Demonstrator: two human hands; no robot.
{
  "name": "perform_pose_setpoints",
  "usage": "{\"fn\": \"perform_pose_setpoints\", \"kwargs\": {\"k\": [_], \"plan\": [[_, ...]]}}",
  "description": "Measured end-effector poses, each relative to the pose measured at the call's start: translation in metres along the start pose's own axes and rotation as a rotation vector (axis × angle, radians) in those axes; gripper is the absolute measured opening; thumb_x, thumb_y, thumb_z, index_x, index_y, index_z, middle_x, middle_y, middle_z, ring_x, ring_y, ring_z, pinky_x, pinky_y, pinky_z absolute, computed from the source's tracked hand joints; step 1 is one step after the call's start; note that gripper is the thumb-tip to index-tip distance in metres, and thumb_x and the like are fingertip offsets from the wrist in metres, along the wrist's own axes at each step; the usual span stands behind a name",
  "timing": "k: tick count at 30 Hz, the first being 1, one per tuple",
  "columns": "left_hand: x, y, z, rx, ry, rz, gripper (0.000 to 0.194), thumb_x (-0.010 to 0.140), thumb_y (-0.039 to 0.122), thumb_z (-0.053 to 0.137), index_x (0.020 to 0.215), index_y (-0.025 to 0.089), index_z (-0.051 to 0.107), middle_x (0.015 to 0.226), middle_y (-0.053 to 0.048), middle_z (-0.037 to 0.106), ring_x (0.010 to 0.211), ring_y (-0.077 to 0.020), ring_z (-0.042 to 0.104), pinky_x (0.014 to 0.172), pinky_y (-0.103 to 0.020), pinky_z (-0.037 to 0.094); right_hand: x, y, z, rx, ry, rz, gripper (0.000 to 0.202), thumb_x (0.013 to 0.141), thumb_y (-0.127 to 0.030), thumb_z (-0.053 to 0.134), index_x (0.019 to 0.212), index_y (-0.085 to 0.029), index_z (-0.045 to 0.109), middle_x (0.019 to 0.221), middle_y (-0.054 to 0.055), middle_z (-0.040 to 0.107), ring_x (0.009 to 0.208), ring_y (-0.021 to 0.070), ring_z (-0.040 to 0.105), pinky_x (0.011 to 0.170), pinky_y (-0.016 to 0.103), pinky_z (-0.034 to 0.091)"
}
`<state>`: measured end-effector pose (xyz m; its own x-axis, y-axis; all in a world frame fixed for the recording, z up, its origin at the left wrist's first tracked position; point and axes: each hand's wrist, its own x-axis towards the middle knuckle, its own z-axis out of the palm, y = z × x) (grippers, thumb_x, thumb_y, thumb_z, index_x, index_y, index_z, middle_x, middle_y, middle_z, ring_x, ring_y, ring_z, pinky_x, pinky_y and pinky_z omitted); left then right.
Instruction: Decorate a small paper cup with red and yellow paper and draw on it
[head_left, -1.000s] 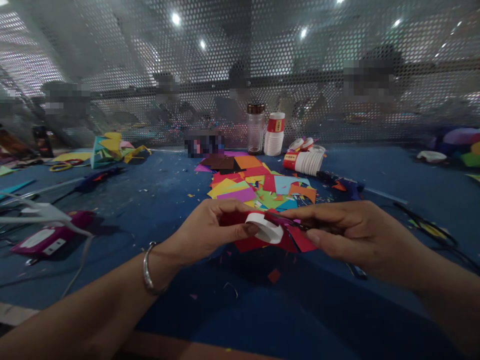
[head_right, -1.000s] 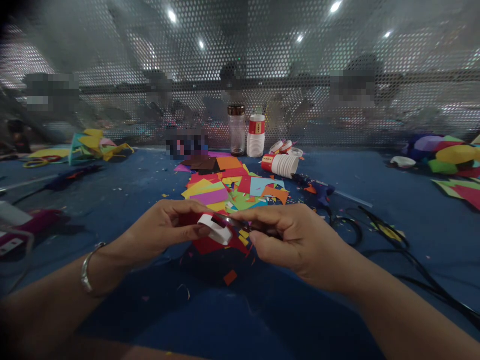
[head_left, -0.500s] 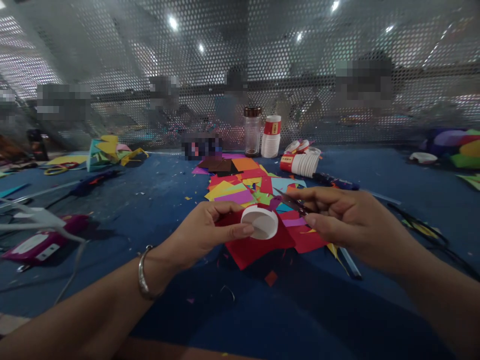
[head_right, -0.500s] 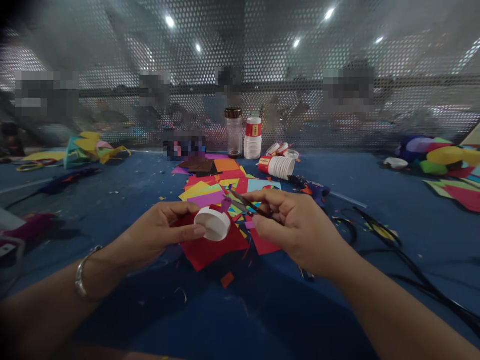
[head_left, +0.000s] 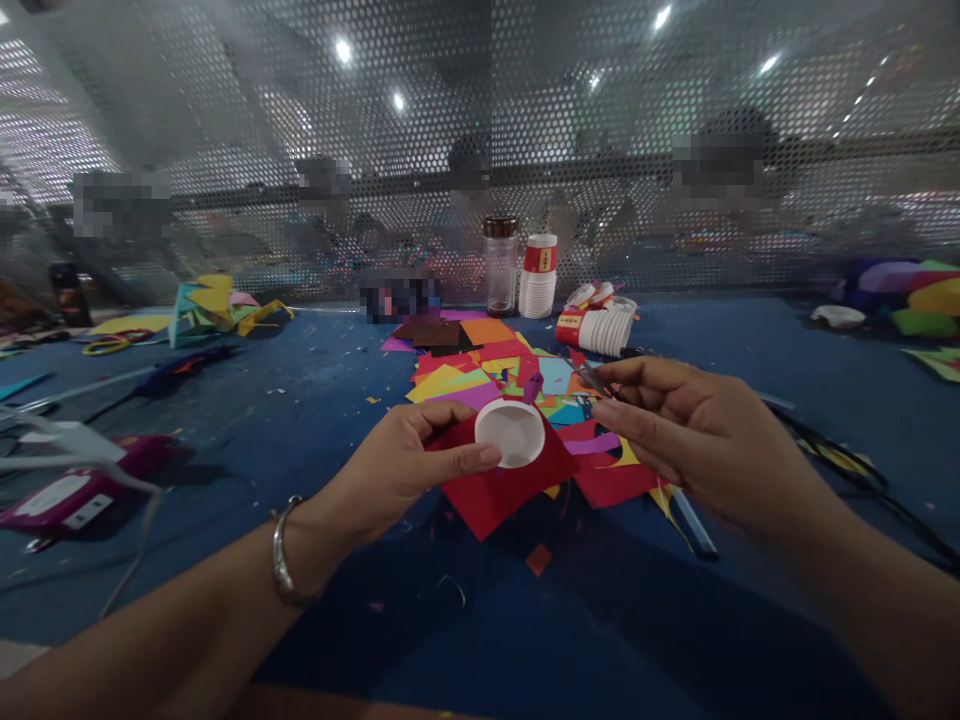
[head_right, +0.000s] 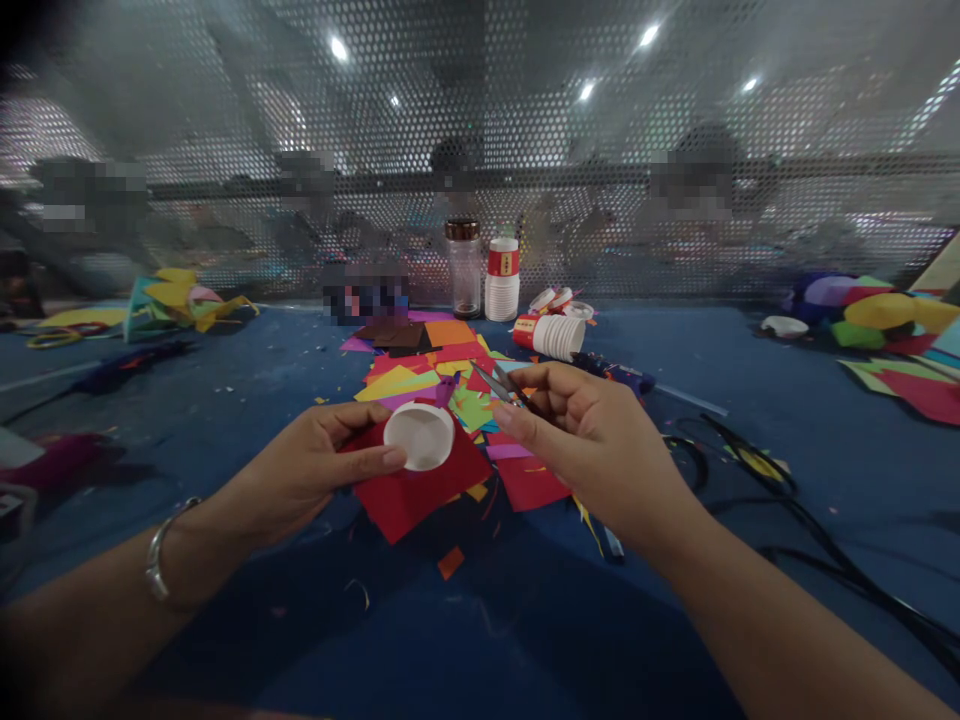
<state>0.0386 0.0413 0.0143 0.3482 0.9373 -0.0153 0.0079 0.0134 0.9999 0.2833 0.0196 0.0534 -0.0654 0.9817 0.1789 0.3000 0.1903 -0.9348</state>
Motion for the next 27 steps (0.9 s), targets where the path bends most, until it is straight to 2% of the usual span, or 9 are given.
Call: {"fn": "perform_pose_setpoints", "kwargs": {"k": [5, 9, 12, 18, 23, 25, 27], "plan": [[-0.002, 0.006, 0.002, 0.264, -0.003, 0.16, 0.016, 0.071, 0.03, 0.086, 0.077, 0.02, 0.076, 0.079, 0.002, 0.071, 0.072, -0.0127, 0.058, 0.07, -0.025, 0.045, -0.002, 0.003, 0.004, -0.022, 0.006, -0.102, 0.041, 0.073, -0.045, 0.085, 0.101, -0.018, 0.072, 0.083, 0.006, 0.075, 0.078, 0.02, 0.07, 0.063, 0.028, 0.057], [-0.008, 0.01, 0.006, 0.316, -0.042, 0.17, 0.017, 0.07, 0.029, 0.086, 0.078, 0.02, 0.074, 0.077, 0.003, 0.071, 0.069, -0.0118, 0.057, 0.067, -0.023, 0.045, -0.004, 0.007, 0.005, -0.062, 0.037, -0.169, 0.031, 0.077, -0.035, 0.079, 0.102, -0.018, 0.073, 0.092, 0.007, 0.078, 0.08, 0.0199, 0.072, 0.068, 0.028, 0.06], [-0.01, 0.011, 0.008, 0.322, -0.06, 0.162, 0.019, 0.07, 0.031, 0.087, 0.079, 0.019, 0.075, 0.076, 0.003, 0.071, 0.07, -0.012, 0.059, 0.066, -0.022, 0.046, -0.006, 0.007, 0.007, -0.076, -0.003, -0.179, 0.025, 0.081, -0.034, 0.076, 0.101, -0.019, 0.073, 0.094, 0.006, 0.078, 0.079, 0.0191, 0.072, 0.066, 0.028, 0.059], [-0.01, 0.011, 0.007, 0.293, -0.091, 0.161, 0.019, 0.073, 0.028, 0.086, 0.087, 0.02, 0.078, 0.085, 0.001, 0.077, 0.077, -0.0134, 0.065, 0.07, -0.023, 0.05, -0.006, 0.008, 0.011, -0.013, -0.086, -0.148, 0.027, 0.085, -0.038, 0.076, 0.102, -0.019, 0.073, 0.094, 0.005, 0.076, 0.067, 0.0126, 0.066, 0.05, 0.021, 0.049], [-0.009, 0.01, 0.007, 0.253, -0.066, 0.135, 0.036, 0.071, 0.032, 0.089, 0.102, 0.02, 0.076, 0.097, -0.001, 0.078, 0.083, -0.0168, 0.068, 0.071, -0.026, 0.053, -0.006, 0.01, 0.011, -0.039, -0.099, -0.137, 0.031, 0.084, -0.039, 0.076, 0.105, -0.018, 0.072, 0.094, 0.005, 0.074, 0.053, 0.0067, 0.051, 0.038, 0.02, 0.033], [-0.008, 0.01, 0.007, 0.267, -0.082, 0.158, 0.037, 0.073, 0.033, 0.088, 0.106, 0.021, 0.076, 0.101, -0.001, 0.078, 0.088, -0.0175, 0.069, 0.077, -0.028, 0.055, -0.006, 0.01, 0.012, -0.045, -0.102, -0.133, 0.032, 0.084, -0.041, 0.076, 0.106, -0.018, 0.072, 0.092, 0.005, 0.074, 0.05, 0.0058, 0.047, 0.038, 0.021, 0.032], [-0.009, 0.009, 0.006, 0.307, -0.093, 0.197, 0.035, 0.075, 0.032, 0.087, 0.106, 0.022, 0.076, 0.102, -0.001, 0.078, 0.092, -0.018, 0.069, 0.083, -0.03, 0.055, -0.006, 0.011, 0.013, -0.041, -0.105, -0.13, 0.031, 0.084, -0.041, 0.076, 0.105, -0.018, 0.073, 0.092, 0.005, 0.074, 0.052, 0.0073, 0.051, 0.041, 0.022, 0.037]]}}
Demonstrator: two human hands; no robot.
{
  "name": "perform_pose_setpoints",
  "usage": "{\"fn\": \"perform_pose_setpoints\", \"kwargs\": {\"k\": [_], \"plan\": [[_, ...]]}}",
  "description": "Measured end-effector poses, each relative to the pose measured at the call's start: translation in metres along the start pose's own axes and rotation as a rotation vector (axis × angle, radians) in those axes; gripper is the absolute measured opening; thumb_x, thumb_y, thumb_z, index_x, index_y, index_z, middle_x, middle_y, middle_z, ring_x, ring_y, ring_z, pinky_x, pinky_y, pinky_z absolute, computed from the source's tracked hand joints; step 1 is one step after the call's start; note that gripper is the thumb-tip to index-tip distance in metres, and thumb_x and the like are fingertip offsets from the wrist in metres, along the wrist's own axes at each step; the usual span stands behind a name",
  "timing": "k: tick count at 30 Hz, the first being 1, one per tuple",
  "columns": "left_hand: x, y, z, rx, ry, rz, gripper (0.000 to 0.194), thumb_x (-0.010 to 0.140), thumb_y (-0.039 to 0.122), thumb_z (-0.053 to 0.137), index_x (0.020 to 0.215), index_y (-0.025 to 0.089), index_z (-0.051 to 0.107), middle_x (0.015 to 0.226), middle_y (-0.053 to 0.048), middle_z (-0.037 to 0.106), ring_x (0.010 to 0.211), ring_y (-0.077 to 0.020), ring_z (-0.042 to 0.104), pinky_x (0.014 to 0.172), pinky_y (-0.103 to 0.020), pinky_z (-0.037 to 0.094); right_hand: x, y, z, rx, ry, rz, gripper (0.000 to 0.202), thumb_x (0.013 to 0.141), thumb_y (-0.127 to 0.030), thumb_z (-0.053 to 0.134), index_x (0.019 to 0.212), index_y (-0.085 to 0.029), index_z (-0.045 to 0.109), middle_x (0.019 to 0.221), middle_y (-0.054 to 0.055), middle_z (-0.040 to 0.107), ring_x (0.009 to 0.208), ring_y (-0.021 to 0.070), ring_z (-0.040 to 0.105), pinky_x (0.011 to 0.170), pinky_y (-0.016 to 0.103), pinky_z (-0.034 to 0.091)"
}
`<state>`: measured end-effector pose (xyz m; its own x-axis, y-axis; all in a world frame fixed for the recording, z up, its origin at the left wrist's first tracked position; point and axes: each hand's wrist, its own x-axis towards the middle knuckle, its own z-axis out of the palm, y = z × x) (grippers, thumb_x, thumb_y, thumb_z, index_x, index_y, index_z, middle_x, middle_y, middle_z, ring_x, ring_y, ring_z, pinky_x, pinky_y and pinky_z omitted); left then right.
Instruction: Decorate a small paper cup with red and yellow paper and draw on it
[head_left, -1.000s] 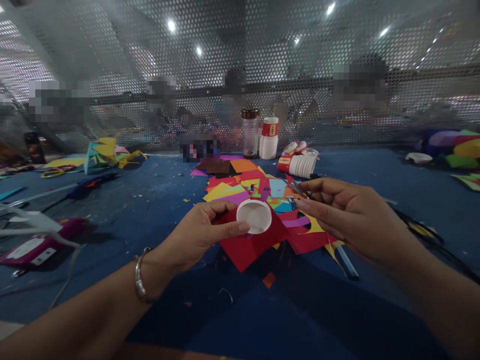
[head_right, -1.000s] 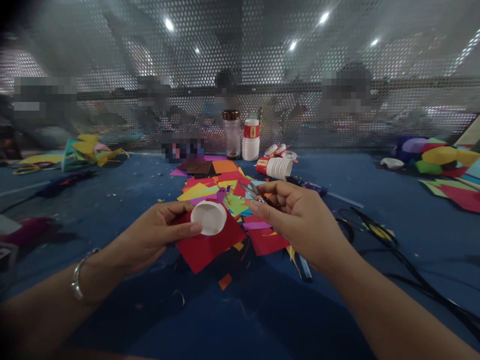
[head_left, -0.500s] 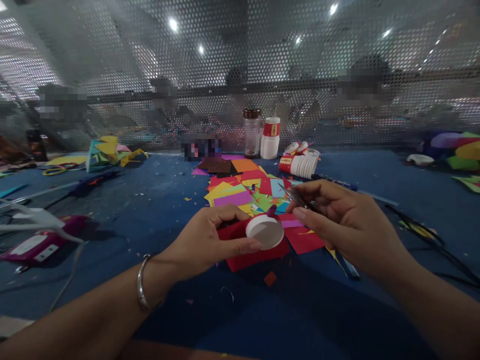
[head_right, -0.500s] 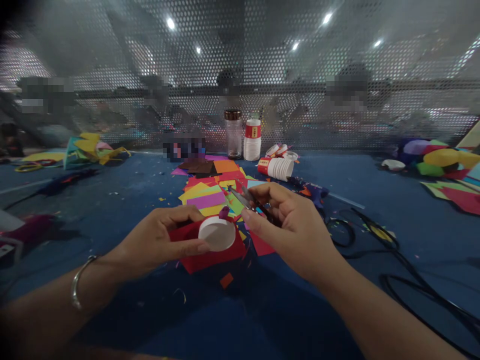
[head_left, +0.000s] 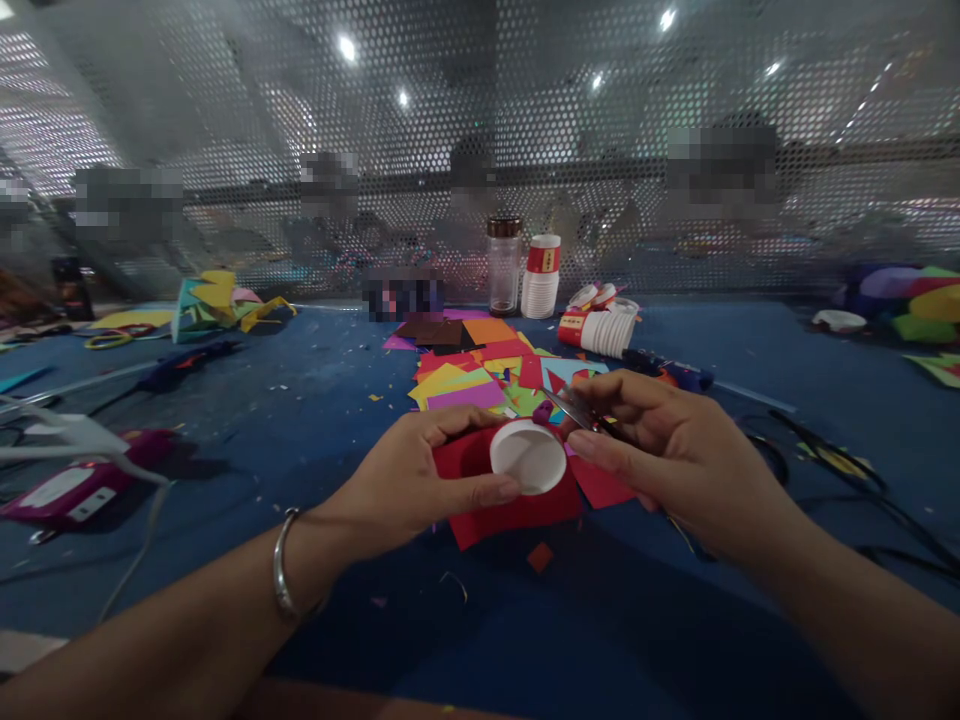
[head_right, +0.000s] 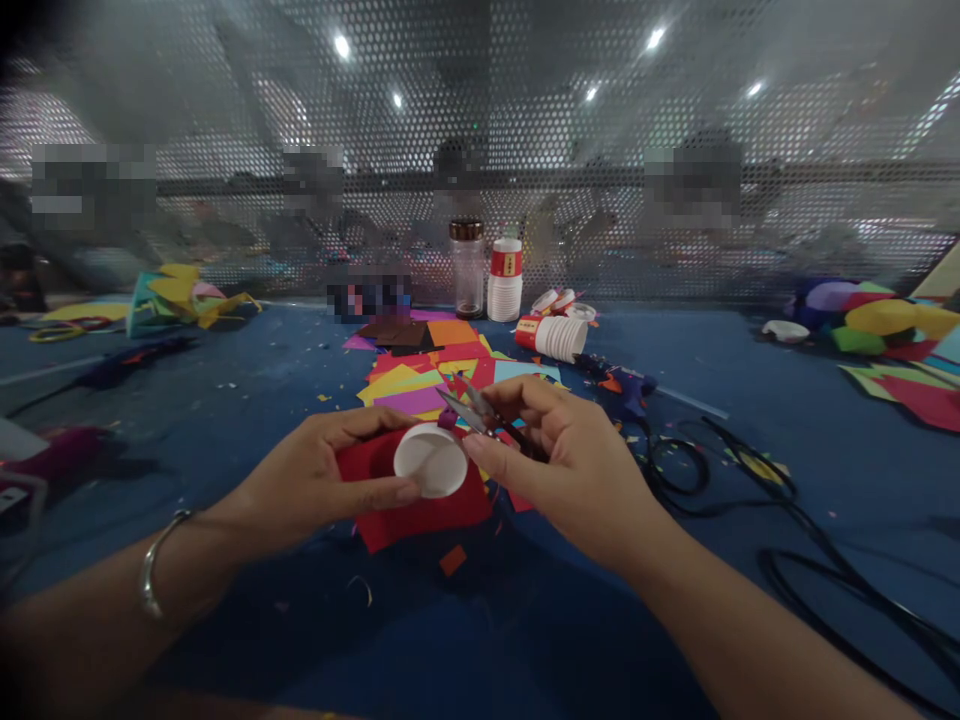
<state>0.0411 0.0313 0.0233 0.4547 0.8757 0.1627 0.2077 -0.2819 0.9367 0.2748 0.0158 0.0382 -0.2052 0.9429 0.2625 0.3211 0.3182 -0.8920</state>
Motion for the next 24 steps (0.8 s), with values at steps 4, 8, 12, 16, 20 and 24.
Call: {"fn": "perform_pose_setpoints", "kwargs": {"k": [4, 8, 12, 16, 20, 24], "plan": [[-0.0017, -0.0026, -0.0006, 0.015, 0.033, 0.037, 0.046, 0.073, 0.031, 0.089, 0.115, 0.021, 0.071, 0.108, -0.003, 0.076, 0.096, -0.0198, 0.07, 0.086, -0.032, 0.055, 0.0003, 0.0009, 0.003, 0.04, -0.024, -0.009, 0.031, 0.081, -0.04, 0.079, 0.104, -0.02, 0.074, 0.098, 0.005, 0.076, 0.071, 0.0142, 0.066, 0.057, 0.025, 0.051], [-0.0018, -0.0032, 0.0002, -0.075, 0.059, -0.01, 0.057, 0.072, 0.029, 0.089, 0.122, 0.02, 0.063, 0.109, -0.004, 0.075, 0.095, -0.0192, 0.071, 0.081, -0.03, 0.057, 0.0, -0.0019, 0.0047, 0.043, -0.017, 0.012, 0.033, 0.078, -0.041, 0.082, 0.103, -0.02, 0.075, 0.095, 0.006, 0.076, 0.071, 0.0153, 0.067, 0.05, 0.023, 0.046], [-0.0005, -0.0024, -0.0003, -0.141, 0.077, -0.033, 0.049, 0.07, 0.028, 0.09, 0.112, 0.02, 0.065, 0.111, -0.004, 0.074, 0.094, -0.0174, 0.07, 0.08, -0.028, 0.056, 0.0007, -0.0059, 0.0032, -0.01, 0.042, 0.034, 0.036, 0.08, -0.047, 0.079, 0.102, -0.019, 0.075, 0.09, 0.006, 0.076, 0.056, 0.0107, 0.057, 0.041, 0.023, 0.035], [0.0008, -0.0037, -0.0032, -0.135, 0.088, -0.037, 0.044, 0.071, 0.033, 0.09, 0.106, 0.02, 0.068, 0.101, -0.002, 0.074, 0.086, -0.016, 0.068, 0.077, -0.029, 0.054, 0.0017, -0.0028, -0.0012, 0.017, 0.006, 0.084, 0.041, 0.08, -0.053, 0.079, 0.102, -0.019, 0.075, 0.087, 0.005, 0.076, 0.059, 0.0117, 0.058, 0.047, 0.023, 0.041], [0.0011, -0.0033, -0.0045, -0.16, 0.114, -0.06, 0.037, 0.071, 0.033, 0.09, 0.099, 0.02, 0.07, 0.095, 0.0, 0.074, 0.081, -0.0143, 0.066, 0.075, -0.028, 0.053, 0.0015, 0.0012, -0.0045, -0.019, -0.095, 0.107, 0.044, 0.084, -0.06, 0.074, 0.104, -0.021, 0.077, 0.081, 0.002, 0.07, 0.057, 0.0101, 0.053, 0.047, 0.022, 0.036], [0.0012, -0.0008, -0.0029, -0.205, 0.123, -0.109, 0.032, 0.068, 0.03, 0.091, 0.09, 0.019, 0.07, 0.085, 0.003, 0.072, 0.074, -0.0114, 0.063, 0.07, -0.024, 0.05, 0.0009, -0.0008, -0.0042, -0.034, -0.177, 0.116, 0.046, 0.087, -0.063, 0.068, 0.101, -0.02, 0.077, 0.072, -0.001, 0.064, 0.054, 0.0089, 0.047, 0.047, 0.022, 0.033]]}}
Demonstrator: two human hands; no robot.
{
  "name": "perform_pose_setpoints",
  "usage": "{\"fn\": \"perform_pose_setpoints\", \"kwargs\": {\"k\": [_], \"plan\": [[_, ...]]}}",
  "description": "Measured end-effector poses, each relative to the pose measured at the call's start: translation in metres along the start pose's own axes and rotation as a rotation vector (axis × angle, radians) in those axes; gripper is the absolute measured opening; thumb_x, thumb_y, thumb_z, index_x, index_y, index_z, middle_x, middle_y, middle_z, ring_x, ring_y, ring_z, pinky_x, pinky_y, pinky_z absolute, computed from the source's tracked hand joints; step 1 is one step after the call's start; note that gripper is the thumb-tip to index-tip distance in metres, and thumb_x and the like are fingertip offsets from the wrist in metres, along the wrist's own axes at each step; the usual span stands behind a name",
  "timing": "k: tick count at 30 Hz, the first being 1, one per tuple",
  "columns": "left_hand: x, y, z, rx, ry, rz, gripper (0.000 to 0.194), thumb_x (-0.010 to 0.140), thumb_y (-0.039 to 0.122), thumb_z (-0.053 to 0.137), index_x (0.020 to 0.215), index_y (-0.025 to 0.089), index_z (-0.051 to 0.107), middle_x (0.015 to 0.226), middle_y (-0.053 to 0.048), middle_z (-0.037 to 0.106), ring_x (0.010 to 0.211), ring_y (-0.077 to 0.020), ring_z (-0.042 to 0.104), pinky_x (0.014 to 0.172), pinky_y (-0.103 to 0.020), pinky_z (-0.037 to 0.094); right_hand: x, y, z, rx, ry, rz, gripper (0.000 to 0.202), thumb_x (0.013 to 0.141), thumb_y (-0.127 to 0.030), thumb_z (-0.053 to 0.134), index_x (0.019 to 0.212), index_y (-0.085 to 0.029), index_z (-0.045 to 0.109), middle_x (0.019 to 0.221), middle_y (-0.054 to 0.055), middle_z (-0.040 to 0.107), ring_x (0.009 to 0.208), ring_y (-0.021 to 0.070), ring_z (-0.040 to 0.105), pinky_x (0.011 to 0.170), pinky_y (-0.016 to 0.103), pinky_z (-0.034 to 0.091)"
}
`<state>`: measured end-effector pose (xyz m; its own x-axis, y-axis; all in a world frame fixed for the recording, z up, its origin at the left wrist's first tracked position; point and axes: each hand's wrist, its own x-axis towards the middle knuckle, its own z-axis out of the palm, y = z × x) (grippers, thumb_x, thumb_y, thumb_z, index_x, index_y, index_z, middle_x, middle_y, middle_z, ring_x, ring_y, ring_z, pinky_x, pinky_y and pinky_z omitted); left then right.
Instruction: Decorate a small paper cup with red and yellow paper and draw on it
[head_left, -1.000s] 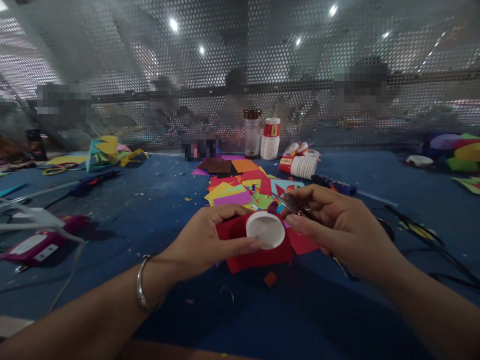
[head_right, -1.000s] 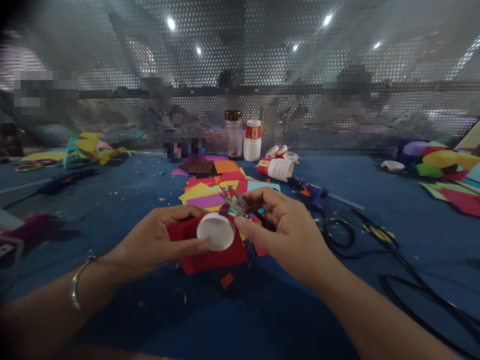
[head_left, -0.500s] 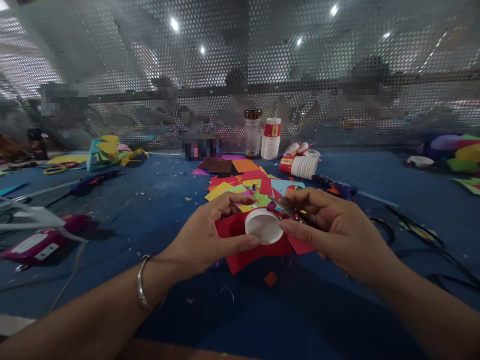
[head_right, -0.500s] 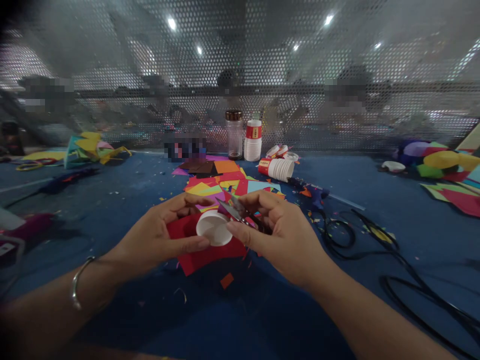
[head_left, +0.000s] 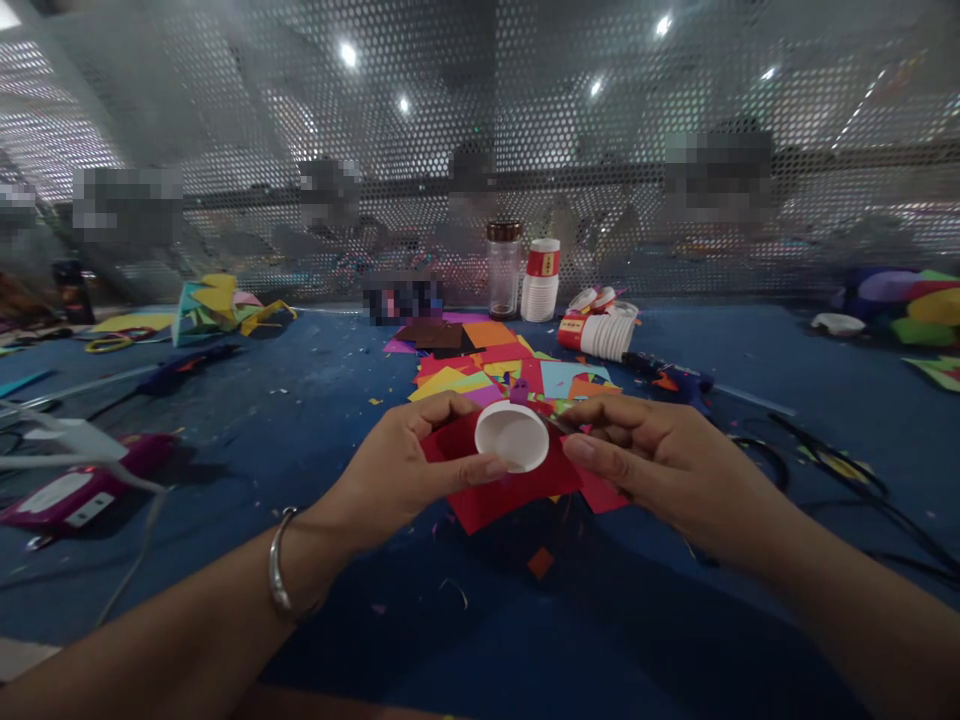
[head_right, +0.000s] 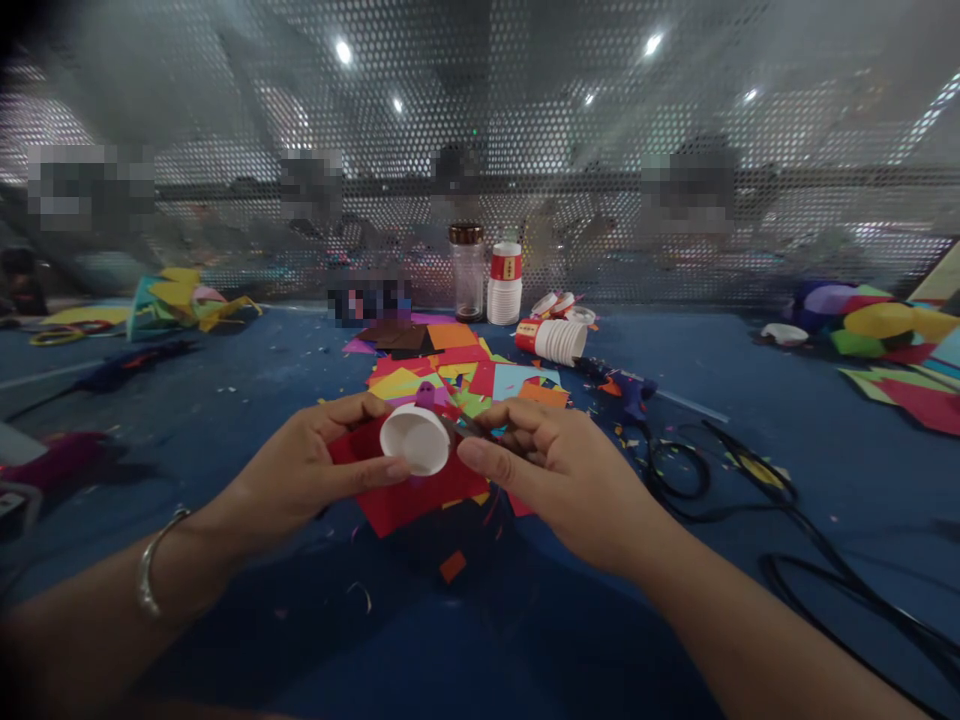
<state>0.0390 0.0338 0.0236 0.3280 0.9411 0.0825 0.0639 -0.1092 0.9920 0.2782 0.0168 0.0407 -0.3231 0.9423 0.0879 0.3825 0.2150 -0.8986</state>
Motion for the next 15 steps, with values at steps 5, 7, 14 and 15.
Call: {"fn": "perform_pose_setpoints", "kwargs": {"k": [5, 7, 14, 15], "plan": [[0.0007, 0.0001, 0.0027, 0.03, -0.019, 0.031, 0.027, 0.069, 0.031, 0.09, 0.087, 0.02, 0.072, 0.083, 0.002, 0.072, 0.073, -0.0125, 0.062, 0.07, -0.025, 0.05, -0.0018, -0.0017, 0.0003, 0.054, -0.038, -0.001, 0.043, 0.089, -0.061, 0.067, 0.101, -0.021, 0.076, 0.082, 0.003, 0.069, 0.063, 0.0121, 0.055, 0.054, 0.024, 0.041], [0.0009, -0.0003, 0.0031, 0.037, -0.029, 0.044, 0.027, 0.07, 0.033, 0.089, 0.088, 0.02, 0.073, 0.086, 0.001, 0.074, 0.076, -0.0146, 0.064, 0.072, -0.028, 0.052, -0.0021, -0.0011, 0.0, 0.07, -0.045, 0.009, 0.039, 0.089, -0.059, 0.068, 0.101, -0.022, 0.076, 0.082, 0.002, 0.069, 0.063, 0.0118, 0.054, 0.055, 0.024, 0.04], [0.001, -0.001, 0.0028, 0.032, -0.033, 0.031, 0.029, 0.071, 0.034, 0.088, 0.092, 0.02, 0.074, 0.093, -0.002, 0.076, 0.083, -0.0177, 0.067, 0.079, -0.031, 0.055, -0.0008, -0.0045, 0.0, 0.057, -0.042, -0.027, 0.034, 0.091, -0.053, 0.066, 0.095, -0.021, 0.074, 0.07, -0.002, 0.062, 0.053, 0.0088, 0.045, 0.047, 0.023, 0.031], [0.001, -0.0011, 0.0028, 0.028, -0.037, 0.031, 0.029, 0.071, 0.034, 0.088, 0.093, 0.02, 0.074, 0.093, -0.002, 0.077, 0.083, -0.0175, 0.067, 0.08, -0.031, 0.055, -0.0007, -0.0052, 0.0, 0.054, -0.04, -0.027, 0.035, 0.09, -0.054, 0.067, 0.094, -0.021, 0.074, 0.07, -0.002, 0.062, 0.053, 0.009, 0.045, 0.047, 0.023, 0.032]]}}
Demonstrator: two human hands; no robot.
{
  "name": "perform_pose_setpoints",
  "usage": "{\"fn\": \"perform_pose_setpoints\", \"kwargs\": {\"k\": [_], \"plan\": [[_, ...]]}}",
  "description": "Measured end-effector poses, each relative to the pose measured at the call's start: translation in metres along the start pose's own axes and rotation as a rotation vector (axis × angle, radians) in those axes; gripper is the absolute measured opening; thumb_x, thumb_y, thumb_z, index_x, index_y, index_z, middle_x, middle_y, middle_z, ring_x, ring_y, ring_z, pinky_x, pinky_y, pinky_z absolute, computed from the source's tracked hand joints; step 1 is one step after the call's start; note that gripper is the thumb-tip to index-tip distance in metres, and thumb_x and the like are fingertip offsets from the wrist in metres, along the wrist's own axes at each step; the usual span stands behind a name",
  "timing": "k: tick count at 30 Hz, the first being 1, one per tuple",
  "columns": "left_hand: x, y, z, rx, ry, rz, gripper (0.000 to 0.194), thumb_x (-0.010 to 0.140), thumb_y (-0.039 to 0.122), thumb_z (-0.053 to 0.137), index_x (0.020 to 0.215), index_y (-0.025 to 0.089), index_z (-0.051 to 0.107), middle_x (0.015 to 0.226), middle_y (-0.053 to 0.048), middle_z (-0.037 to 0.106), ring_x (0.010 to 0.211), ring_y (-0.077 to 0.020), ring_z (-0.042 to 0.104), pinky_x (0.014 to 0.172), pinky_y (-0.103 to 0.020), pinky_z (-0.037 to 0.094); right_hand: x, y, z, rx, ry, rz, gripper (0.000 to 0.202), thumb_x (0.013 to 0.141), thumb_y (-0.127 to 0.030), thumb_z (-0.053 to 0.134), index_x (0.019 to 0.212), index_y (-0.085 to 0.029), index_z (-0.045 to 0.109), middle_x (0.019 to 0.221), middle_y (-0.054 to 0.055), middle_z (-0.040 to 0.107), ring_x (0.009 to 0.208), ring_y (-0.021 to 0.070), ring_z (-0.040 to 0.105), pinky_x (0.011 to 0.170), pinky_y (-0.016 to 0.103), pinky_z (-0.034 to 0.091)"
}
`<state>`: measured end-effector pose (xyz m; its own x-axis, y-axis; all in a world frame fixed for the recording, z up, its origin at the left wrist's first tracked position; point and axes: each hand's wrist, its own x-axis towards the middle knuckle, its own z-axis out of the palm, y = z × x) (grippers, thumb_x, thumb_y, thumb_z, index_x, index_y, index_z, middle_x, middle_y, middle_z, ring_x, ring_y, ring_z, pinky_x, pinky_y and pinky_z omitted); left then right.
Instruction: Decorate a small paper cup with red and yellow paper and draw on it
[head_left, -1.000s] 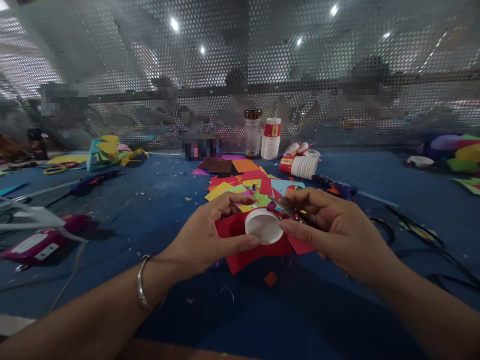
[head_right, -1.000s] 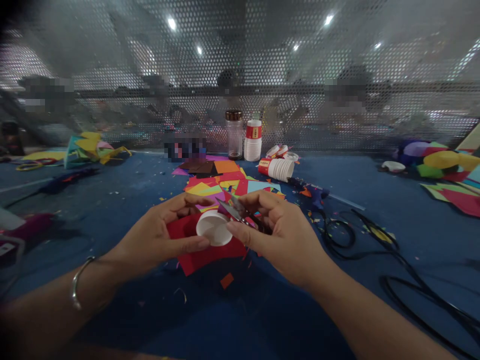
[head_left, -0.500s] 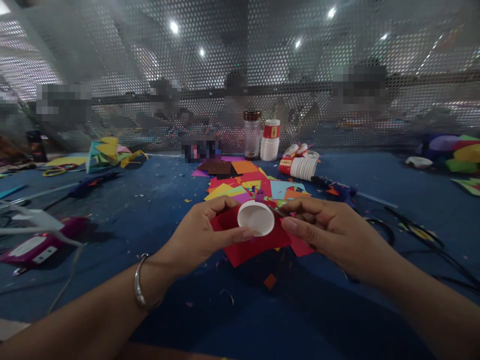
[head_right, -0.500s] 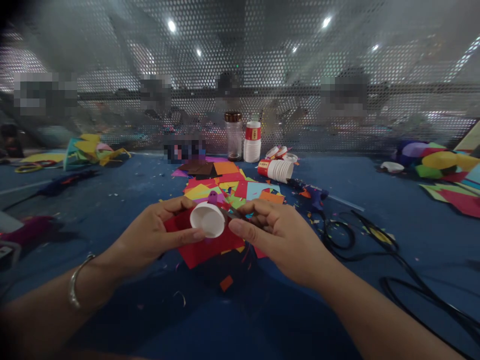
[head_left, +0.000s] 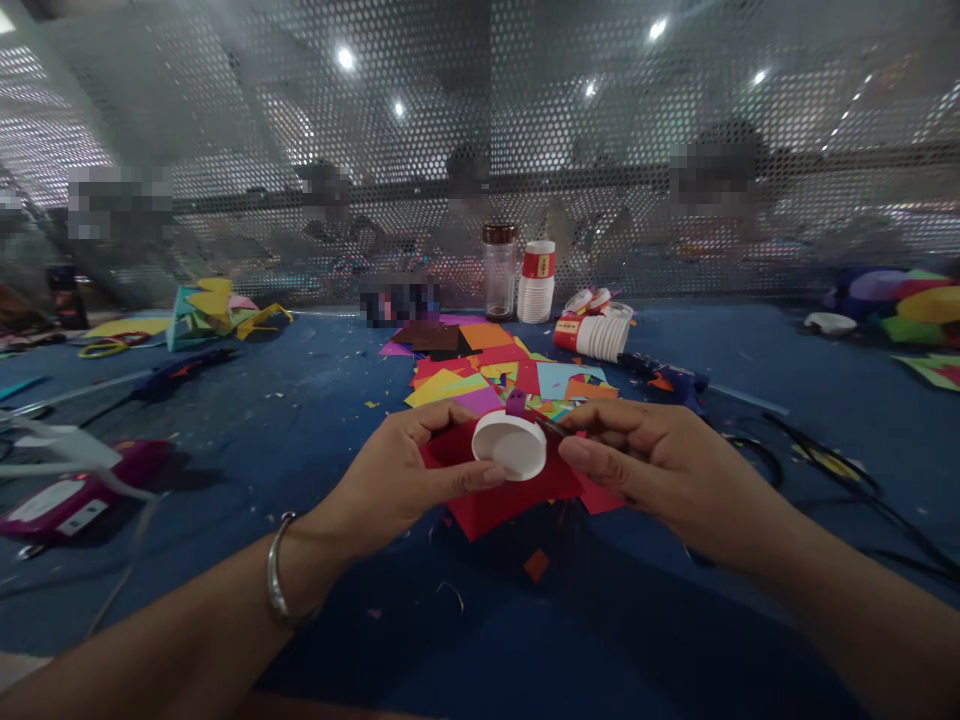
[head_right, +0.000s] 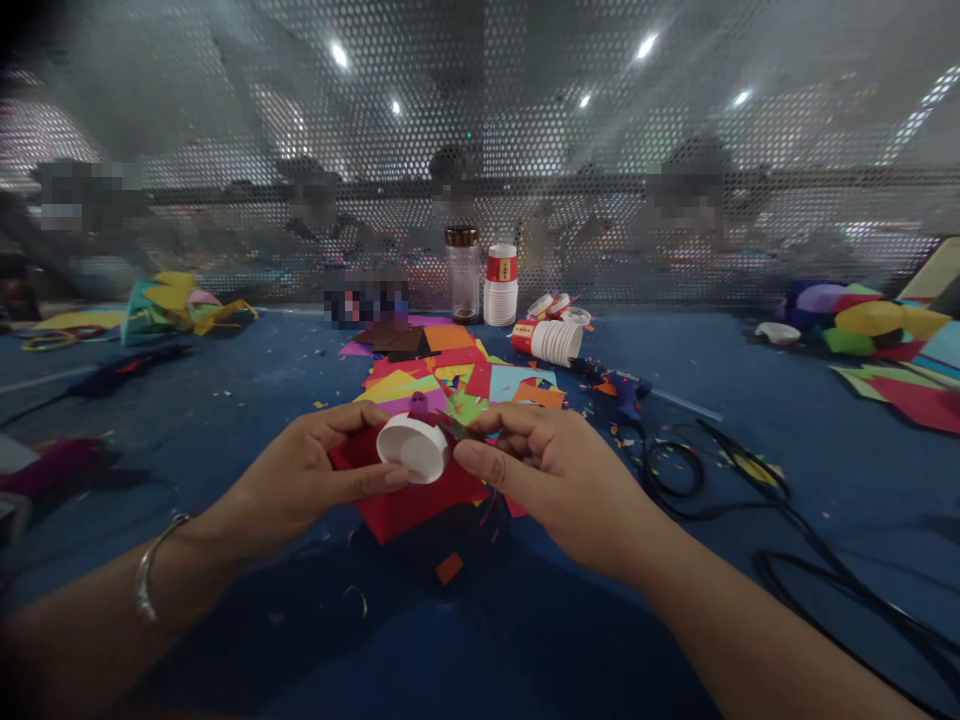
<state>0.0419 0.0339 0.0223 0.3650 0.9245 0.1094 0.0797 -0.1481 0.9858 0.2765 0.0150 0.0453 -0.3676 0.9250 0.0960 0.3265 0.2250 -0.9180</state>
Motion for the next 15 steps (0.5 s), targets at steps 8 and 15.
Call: {"fn": "perform_pose_setpoints", "kwargs": {"k": [8, 15], "plan": [[-0.0003, -0.0007, 0.0003, -0.003, -0.017, 0.014, 0.029, 0.072, 0.033, 0.089, 0.095, 0.021, 0.074, 0.091, 0.001, 0.076, 0.079, -0.0144, 0.066, 0.076, -0.027, 0.053, -0.0013, 0.002, -0.0012, -0.054, 0.009, 0.015, 0.038, 0.088, -0.059, 0.066, 0.087, -0.022, 0.072, 0.074, -0.001, 0.061, 0.06, 0.0117, 0.049, 0.053, 0.024, 0.038], [0.0006, 0.001, 0.0011, 0.029, -0.003, 0.018, 0.027, 0.071, 0.033, 0.089, 0.09, 0.021, 0.074, 0.091, 0.0, 0.076, 0.08, -0.0161, 0.066, 0.077, -0.029, 0.053, -0.0021, 0.0026, -0.0018, -0.069, 0.016, 0.006, 0.035, 0.09, -0.057, 0.065, 0.083, -0.022, 0.068, 0.075, -0.001, 0.059, 0.06, 0.0119, 0.047, 0.052, 0.024, 0.037]]}}
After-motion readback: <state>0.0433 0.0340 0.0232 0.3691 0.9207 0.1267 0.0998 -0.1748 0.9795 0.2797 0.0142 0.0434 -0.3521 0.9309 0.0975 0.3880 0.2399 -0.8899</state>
